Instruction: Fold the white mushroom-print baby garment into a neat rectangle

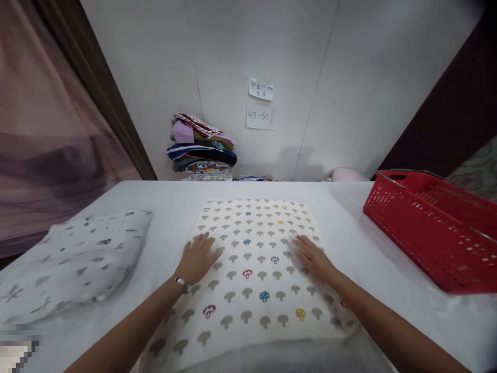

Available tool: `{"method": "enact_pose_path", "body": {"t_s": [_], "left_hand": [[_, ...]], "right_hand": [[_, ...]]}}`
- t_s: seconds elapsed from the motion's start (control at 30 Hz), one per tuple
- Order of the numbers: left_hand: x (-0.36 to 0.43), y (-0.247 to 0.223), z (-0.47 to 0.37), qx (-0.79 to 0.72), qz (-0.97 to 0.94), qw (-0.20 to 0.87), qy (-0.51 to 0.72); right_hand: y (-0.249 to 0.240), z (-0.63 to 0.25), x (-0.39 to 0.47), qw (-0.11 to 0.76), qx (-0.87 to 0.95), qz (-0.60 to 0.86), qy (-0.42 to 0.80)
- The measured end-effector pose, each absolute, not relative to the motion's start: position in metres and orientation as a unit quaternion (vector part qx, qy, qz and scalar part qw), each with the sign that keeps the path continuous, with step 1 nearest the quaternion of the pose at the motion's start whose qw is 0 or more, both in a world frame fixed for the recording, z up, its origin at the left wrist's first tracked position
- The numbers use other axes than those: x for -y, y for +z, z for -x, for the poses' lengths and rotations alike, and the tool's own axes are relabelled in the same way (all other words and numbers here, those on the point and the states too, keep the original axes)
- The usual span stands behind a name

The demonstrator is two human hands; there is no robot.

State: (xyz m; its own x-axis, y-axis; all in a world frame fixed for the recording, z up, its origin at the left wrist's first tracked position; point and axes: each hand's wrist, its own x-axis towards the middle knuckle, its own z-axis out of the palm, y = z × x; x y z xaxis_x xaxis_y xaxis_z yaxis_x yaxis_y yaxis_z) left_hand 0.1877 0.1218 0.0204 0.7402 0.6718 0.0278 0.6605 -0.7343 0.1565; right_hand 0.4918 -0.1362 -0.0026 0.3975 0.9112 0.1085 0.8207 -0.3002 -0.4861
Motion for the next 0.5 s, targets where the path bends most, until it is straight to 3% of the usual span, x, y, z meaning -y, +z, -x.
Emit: {"method": "enact_pose_path", "body": {"t_s": [0.27,0.4,0.5], "left_hand": [[-0.223,0.007,-0.295,-0.4,-0.915,0.047,0.004],[-0.262,-0.01,-0.298,-0.462,-0.885,0.055,0.007],[-0.268,-0.017,-0.293,-0.457,-0.888,0.056,0.023]], "right_hand": [[0.0,-0.556,-0.025,0.104,0.531,0.838,0.072],[-0.015,-0.582,-0.046,0.064,0.482,0.872,0.065],[-0.023,-0.594,-0.043,0.086,0.493,0.863,0.069]]}}
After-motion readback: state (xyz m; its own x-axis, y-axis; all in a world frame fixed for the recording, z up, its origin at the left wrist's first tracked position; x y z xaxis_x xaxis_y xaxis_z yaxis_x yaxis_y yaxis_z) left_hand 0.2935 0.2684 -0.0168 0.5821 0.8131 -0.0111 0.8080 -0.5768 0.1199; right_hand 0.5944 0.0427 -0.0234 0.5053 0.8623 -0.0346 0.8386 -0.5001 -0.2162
